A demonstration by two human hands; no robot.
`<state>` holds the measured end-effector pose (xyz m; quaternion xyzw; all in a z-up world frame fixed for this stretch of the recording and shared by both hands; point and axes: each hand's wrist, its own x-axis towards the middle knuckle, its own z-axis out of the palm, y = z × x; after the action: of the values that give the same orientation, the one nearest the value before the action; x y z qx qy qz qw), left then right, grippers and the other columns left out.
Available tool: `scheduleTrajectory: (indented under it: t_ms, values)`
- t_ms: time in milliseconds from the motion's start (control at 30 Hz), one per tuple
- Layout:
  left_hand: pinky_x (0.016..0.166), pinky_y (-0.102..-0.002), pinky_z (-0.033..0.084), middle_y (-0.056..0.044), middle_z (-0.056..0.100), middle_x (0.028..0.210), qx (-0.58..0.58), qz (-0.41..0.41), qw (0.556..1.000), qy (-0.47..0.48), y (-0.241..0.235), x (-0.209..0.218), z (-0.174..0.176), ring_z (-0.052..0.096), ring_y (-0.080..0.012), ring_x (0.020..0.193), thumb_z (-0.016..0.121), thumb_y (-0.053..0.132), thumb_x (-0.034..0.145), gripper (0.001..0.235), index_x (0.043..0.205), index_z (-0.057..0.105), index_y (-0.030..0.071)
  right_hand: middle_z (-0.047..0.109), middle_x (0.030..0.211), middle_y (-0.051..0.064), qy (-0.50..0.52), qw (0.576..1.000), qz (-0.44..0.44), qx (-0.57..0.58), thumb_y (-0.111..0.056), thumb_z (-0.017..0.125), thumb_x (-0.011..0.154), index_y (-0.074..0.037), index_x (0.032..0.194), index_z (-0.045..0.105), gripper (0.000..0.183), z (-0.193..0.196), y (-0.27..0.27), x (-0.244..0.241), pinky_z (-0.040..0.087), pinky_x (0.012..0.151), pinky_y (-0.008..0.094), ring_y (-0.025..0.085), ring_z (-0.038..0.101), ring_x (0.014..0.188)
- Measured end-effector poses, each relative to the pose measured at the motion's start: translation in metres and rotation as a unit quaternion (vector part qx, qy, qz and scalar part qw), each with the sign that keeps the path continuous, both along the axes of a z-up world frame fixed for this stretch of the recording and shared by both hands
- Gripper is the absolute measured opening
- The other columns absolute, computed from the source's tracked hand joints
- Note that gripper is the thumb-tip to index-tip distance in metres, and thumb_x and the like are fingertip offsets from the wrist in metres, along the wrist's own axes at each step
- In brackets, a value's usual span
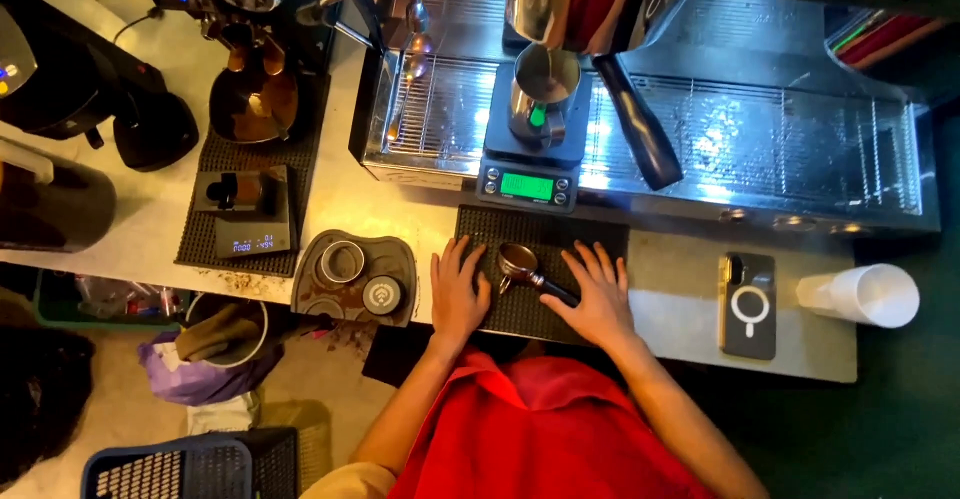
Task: Preparing a shot of espresso by grinding beans, tamping the grounds, and operating an espresso machine.
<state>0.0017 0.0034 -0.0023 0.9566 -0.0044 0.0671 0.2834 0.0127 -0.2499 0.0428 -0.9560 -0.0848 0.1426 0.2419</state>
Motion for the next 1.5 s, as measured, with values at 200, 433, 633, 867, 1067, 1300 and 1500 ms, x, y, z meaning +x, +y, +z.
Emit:
scheduleTrajectory:
  t_ms: [200, 433, 633, 867, 1067, 1300, 1500]
  values:
    - [0.125, -0.061, 0.018, -0.012, 0.047, 0.156, -0.047, -0.03, 0.998, 0.001, 0.006, -0.002, 0.003, 0.038, -0.0358, 0.15, 0.058, 0.013, 0.097, 0.053, 0.149, 0.053, 0.017, 0.037, 0.167, 0.01, 0.025, 0.998, -0.03, 0.04, -0.064, 0.058, 0.099, -0.017, 0.153, 0.053, 0.071, 0.013, 0.004, 0.002, 0.008, 0.127, 0.065, 0.036, 0.022, 0.159]
    - [0.125, -0.061, 0.019, -0.013, 0.047, 0.153, -0.095, -0.062, 0.994, -0.011, 0.011, -0.003, -0.007, 0.041, -0.0363, 0.147, 0.062, 0.011, 0.095, 0.059, 0.152, 0.048, 0.012, 0.045, 0.163, 0.006, -0.022, 0.997, -0.067, 0.044, -0.059, 0.062, 0.1, -0.021, 0.147, 0.06, 0.061, -0.004, 0.004, 0.001, 0.013, 0.127, 0.063, 0.034, 0.028, 0.157]
    - [0.125, -0.059, 0.02, -0.013, 0.049, 0.151, -0.118, -0.08, 0.99, -0.02, 0.017, -0.004, -0.007, 0.043, -0.0368, 0.146, 0.064, 0.009, 0.094, 0.06, 0.152, 0.047, 0.009, 0.054, 0.158, 0.003, -0.061, 0.993, -0.092, 0.036, -0.056, 0.064, 0.099, -0.022, 0.139, 0.066, 0.052, -0.017, 0.004, 0.0, 0.019, 0.127, 0.058, 0.029, 0.036, 0.154]
    - [0.125, -0.057, 0.025, -0.017, 0.047, 0.152, -0.135, -0.092, 0.987, -0.007, 0.017, -0.002, 0.004, 0.04, -0.0399, 0.148, 0.062, 0.008, 0.096, 0.057, 0.151, 0.048, 0.007, 0.054, 0.157, 0.003, -0.043, 0.991, -0.112, 0.06, -0.049, 0.063, 0.103, -0.019, 0.137, 0.068, 0.045, -0.009, 0.008, -0.001, 0.016, 0.128, 0.057, 0.028, 0.036, 0.154]
    - [0.125, -0.056, 0.028, -0.018, 0.045, 0.153, -0.104, -0.087, 0.991, 0.0, 0.014, -0.002, 0.002, 0.04, -0.0399, 0.149, 0.064, 0.01, 0.096, 0.057, 0.151, 0.049, 0.008, 0.052, 0.159, 0.004, -0.025, 0.993, -0.104, 0.057, -0.047, 0.061, 0.104, -0.018, 0.137, 0.067, 0.044, -0.007, 0.005, 0.001, 0.016, 0.128, 0.058, 0.029, 0.034, 0.155]
    - [0.119, -0.052, 0.037, -0.012, 0.053, 0.145, -0.071, -0.083, 0.994, 0.013, 0.024, 0.007, 0.005, 0.047, -0.0341, 0.143, 0.061, 0.011, 0.097, 0.055, 0.151, 0.05, 0.01, 0.041, 0.165, 0.01, 0.049, 0.994, -0.069, 0.072, -0.046, 0.056, 0.106, -0.016, 0.146, 0.058, 0.05, 0.013, 0.002, 0.007, 0.011, 0.128, 0.063, 0.036, 0.025, 0.158]
    - [0.117, -0.049, 0.039, -0.007, 0.054, 0.143, -0.022, -0.075, 0.997, 0.014, 0.02, 0.008, -0.002, 0.048, -0.0293, 0.142, 0.062, 0.014, 0.095, 0.055, 0.149, 0.052, 0.015, 0.037, 0.166, 0.013, 0.057, 0.996, -0.052, 0.054, -0.055, 0.06, 0.102, -0.016, 0.148, 0.056, 0.06, 0.024, 0.009, 0.006, 0.007, 0.127, 0.065, 0.039, 0.02, 0.159]
